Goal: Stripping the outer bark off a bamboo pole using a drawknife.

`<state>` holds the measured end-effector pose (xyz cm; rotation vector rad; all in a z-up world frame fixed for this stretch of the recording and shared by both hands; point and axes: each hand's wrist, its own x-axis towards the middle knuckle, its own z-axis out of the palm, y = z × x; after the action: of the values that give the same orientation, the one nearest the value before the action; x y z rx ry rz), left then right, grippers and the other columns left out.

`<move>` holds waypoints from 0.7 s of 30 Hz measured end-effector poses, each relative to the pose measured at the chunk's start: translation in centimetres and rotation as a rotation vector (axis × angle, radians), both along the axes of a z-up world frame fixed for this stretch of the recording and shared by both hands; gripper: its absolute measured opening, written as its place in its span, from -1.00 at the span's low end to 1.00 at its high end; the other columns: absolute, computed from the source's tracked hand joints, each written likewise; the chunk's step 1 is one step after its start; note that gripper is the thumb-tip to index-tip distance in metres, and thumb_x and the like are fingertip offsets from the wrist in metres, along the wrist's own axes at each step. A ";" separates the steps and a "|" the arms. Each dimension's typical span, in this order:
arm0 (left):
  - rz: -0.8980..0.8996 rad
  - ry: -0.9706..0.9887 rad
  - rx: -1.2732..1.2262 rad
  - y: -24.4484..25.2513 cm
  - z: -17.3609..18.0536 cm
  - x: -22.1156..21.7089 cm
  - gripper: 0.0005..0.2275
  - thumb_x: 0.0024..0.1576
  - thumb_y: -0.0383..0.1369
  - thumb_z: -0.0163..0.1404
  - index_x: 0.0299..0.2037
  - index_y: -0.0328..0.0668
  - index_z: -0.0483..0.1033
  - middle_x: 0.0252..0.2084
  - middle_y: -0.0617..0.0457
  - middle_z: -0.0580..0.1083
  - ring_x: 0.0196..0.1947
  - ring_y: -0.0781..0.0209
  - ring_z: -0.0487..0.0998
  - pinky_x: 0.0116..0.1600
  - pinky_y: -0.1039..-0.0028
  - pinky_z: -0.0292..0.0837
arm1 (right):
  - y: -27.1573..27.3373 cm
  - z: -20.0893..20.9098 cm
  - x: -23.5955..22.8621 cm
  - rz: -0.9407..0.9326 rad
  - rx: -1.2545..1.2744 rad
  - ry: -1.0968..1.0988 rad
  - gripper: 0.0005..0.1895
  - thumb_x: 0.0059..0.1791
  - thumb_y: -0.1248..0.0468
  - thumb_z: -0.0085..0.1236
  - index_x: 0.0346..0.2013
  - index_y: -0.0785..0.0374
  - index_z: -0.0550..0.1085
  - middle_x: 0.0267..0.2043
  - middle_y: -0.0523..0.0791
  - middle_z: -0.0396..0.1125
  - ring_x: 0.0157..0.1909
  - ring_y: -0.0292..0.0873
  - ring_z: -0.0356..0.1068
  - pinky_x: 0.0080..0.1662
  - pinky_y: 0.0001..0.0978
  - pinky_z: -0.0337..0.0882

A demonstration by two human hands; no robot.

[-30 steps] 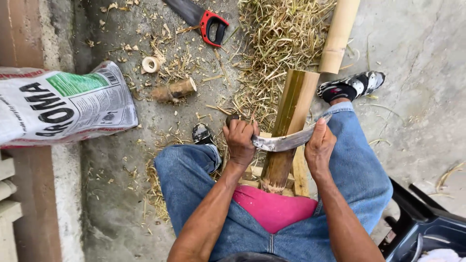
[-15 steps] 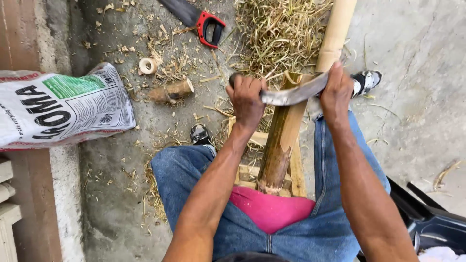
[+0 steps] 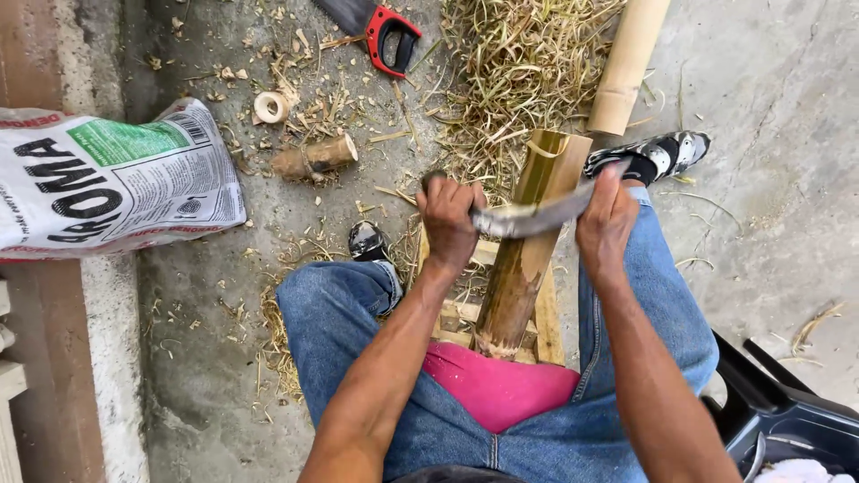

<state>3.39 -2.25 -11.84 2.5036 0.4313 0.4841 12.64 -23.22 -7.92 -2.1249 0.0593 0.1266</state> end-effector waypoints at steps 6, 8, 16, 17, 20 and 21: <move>-0.011 -0.048 0.041 1.2 1.3 10.7 -0.82 0.20 -0.27 0.10 -0.46 0.01 0.48 -0.38 0.12 0.46 -0.22 0.14 0.39 -0.07 0.21 0.18 | 0.3 -1.8 11.8 0.031 0.120 0.044 -0.37 0.29 -0.07 -0.27 -0.50 0.33 0.26 -0.53 -0.14 0.14 -0.53 -0.23 0.17 -0.47 -0.21 0.19; -0.008 -0.083 0.059 1.1 1.8 11.1 -0.82 0.21 -0.27 0.09 -0.44 0.00 0.47 -0.37 0.12 0.46 -0.21 0.15 0.39 -0.04 0.20 0.18 | 1.2 1.0 11.9 0.049 0.116 -0.005 -0.38 0.29 -0.05 -0.29 -0.49 0.32 0.31 -0.53 -0.12 0.19 -0.51 -0.22 0.19 -0.46 -0.21 0.18; 0.035 0.104 -0.075 -1.5 1.5 -6.6 -0.70 0.27 -0.25 0.12 -0.51 -0.02 0.38 -0.46 0.13 0.38 -0.27 0.15 0.36 -0.08 0.24 0.20 | -0.2 2.1 -6.5 0.066 -0.092 -0.003 -0.50 0.27 0.14 -0.22 -0.45 0.44 0.31 -0.57 0.11 0.15 -0.55 -0.03 0.10 -0.41 -0.05 0.10; 0.038 0.121 -0.105 -1.3 2.2 -6.9 -0.71 0.26 -0.26 0.10 -0.50 -0.04 0.36 -0.44 0.11 0.38 -0.26 0.14 0.36 -0.11 0.25 0.18 | 0.2 2.3 -6.9 0.066 -0.074 0.002 -0.51 0.26 0.13 -0.22 -0.43 0.42 0.33 -0.59 0.07 0.15 -0.57 -0.05 0.10 -0.42 -0.07 0.11; 0.040 0.078 -0.113 -0.9 2.3 -5.7 -0.74 0.26 -0.26 0.06 -0.48 -0.03 0.35 -0.44 0.12 0.37 -0.25 0.15 0.36 -0.11 0.26 0.16 | 0.7 2.3 -5.5 0.063 -0.053 -0.017 -0.50 0.25 0.12 -0.23 -0.46 0.40 0.31 -0.62 0.04 0.14 -0.59 -0.07 0.09 -0.44 -0.10 0.11; 0.037 0.043 -0.101 -1.2 1.9 -5.4 -0.75 0.27 -0.27 0.05 -0.47 -0.01 0.36 -0.45 0.13 0.36 -0.24 0.17 0.36 -0.10 0.27 0.17 | 0.4 2.2 -5.1 0.058 -0.059 -0.017 -0.48 0.25 0.12 -0.24 -0.51 0.39 0.28 -0.63 0.03 0.13 -0.59 -0.08 0.08 -0.44 -0.11 0.09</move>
<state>-1.96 -3.48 -9.94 2.4161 0.5063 0.4132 7.59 -22.83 -5.76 -2.1874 -0.0086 0.1431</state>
